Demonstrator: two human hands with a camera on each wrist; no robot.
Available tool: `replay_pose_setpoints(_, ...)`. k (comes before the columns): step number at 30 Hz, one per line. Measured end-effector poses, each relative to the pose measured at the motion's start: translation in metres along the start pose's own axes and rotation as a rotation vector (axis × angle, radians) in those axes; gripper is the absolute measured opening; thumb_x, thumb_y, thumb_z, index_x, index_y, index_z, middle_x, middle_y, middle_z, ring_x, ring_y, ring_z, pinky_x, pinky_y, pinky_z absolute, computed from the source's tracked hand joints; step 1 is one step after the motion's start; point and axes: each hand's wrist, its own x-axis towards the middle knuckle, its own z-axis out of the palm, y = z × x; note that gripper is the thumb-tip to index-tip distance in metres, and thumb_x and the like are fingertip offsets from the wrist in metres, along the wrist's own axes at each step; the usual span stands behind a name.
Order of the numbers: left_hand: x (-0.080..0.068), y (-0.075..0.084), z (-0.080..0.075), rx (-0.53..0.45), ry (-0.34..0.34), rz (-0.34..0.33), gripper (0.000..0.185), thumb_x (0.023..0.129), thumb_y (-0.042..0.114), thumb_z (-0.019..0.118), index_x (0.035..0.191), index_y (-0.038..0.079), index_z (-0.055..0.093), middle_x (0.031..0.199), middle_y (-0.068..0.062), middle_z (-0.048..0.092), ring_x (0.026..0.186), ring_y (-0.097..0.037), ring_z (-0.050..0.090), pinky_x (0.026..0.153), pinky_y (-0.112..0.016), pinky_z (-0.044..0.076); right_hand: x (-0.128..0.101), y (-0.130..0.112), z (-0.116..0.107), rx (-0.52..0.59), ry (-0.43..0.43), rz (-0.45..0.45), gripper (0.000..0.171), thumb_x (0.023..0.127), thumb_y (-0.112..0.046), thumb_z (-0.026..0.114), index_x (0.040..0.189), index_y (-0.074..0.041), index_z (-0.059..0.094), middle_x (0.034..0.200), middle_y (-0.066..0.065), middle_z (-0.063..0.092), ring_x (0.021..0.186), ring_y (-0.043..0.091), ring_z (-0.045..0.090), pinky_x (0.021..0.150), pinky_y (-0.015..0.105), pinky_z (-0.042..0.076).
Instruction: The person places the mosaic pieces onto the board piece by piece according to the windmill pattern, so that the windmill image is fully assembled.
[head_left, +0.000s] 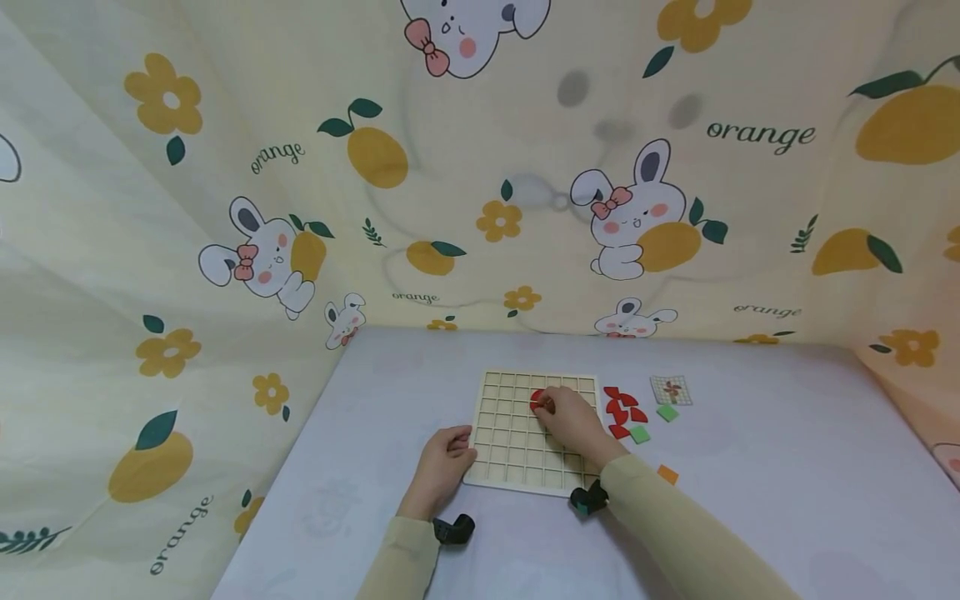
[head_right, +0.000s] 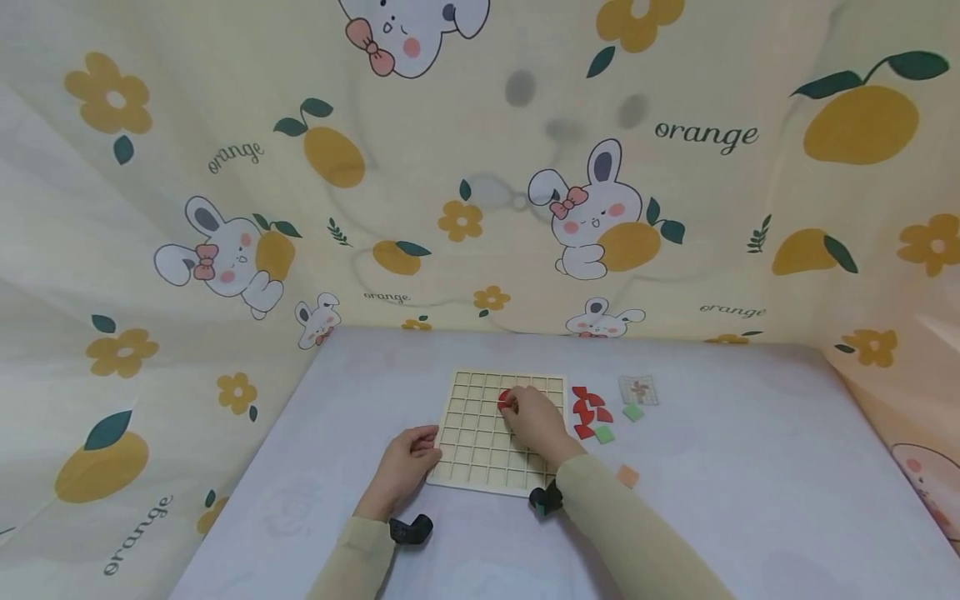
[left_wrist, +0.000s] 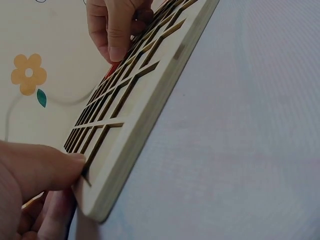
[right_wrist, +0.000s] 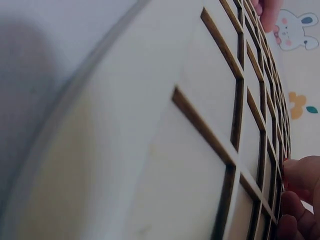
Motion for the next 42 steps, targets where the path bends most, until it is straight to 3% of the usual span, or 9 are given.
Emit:
replay_pose_setpoints(12, 0.001, 0.0, 0.002, 0.0, -0.003, 0.032, 0.044, 0.092, 0.009, 0.068, 0.135, 0.006, 0.06, 0.119, -0.008, 0.061, 0.106, -0.017, 0.06, 0.092, -0.034, 0.055, 0.001, 0.01, 0.001, 0.044, 0.061, 0.031, 0.016, 0.095, -0.027, 0.07, 0.104, -0.014, 0.065, 0.091, 0.003, 0.063, 0.079, 0.019, 0.055, 0.068, 0.029, 0.048)
replay_pose_setpoints(17, 0.001, 0.0, 0.003, -0.007, -0.005, 0.025, 0.044, 0.092, 0.01, 0.068, 0.136, 0.006, 0.06, 0.12, -0.008, 0.061, 0.106, -0.018, 0.06, 0.092, -0.034, 0.055, -0.005, 0.014, -0.002, 0.061, 0.054, -0.013, 0.019, 0.096, -0.025, 0.069, 0.109, -0.013, 0.064, 0.094, 0.002, 0.063, 0.083, 0.018, 0.056, 0.073, 0.03, 0.051)
replay_pose_setpoints(21, 0.002, -0.001, 0.003, -0.007, -0.004, 0.021, 0.044, 0.093, 0.011, 0.068, 0.136, 0.007, 0.06, 0.12, -0.007, 0.061, 0.107, -0.018, 0.06, 0.092, -0.034, 0.056, -0.015, 0.019, -0.013, 0.1, 0.035, -0.032, 0.022, 0.097, -0.025, 0.067, 0.116, -0.014, 0.065, 0.102, 0.001, 0.065, 0.091, 0.018, 0.057, 0.082, 0.032, 0.052)
replay_pose_setpoints(29, 0.003, -0.004, 0.003, -0.01, -0.002, 0.011, 0.044, 0.092, 0.012, 0.068, 0.136, 0.008, 0.06, 0.121, -0.007, 0.061, 0.108, -0.018, 0.06, 0.094, -0.036, 0.055, -0.037, 0.047, -0.045, 0.102, 0.039, 0.046, 0.033, 0.098, -0.031, 0.064, 0.126, -0.013, 0.063, 0.11, 0.003, 0.063, 0.094, 0.019, 0.055, 0.076, 0.029, 0.048)
replay_pose_setpoints(34, 0.003, -0.005, 0.003, -0.001, 0.009, 0.003, 0.045, 0.092, 0.011, 0.069, 0.136, 0.009, 0.06, 0.121, -0.007, 0.061, 0.108, -0.018, 0.059, 0.096, -0.037, 0.055, -0.048, 0.064, -0.063, 0.102, 0.039, 0.084, 0.04, 0.098, -0.035, 0.066, 0.131, -0.014, 0.061, 0.116, 0.007, 0.062, 0.1, 0.023, 0.055, 0.08, 0.031, 0.051)
replay_pose_setpoints(42, 0.003, -0.005, 0.002, -0.003, 0.009, 0.008, 0.045, 0.091, 0.01, 0.069, 0.136, 0.008, 0.06, 0.12, -0.007, 0.061, 0.107, -0.018, 0.059, 0.094, -0.036, 0.055, -0.056, 0.083, -0.072, 0.064, 0.058, 0.121, 0.042, 0.094, -0.037, 0.072, 0.127, -0.014, 0.064, 0.119, 0.008, 0.065, 0.105, 0.024, 0.057, 0.089, 0.039, 0.057)
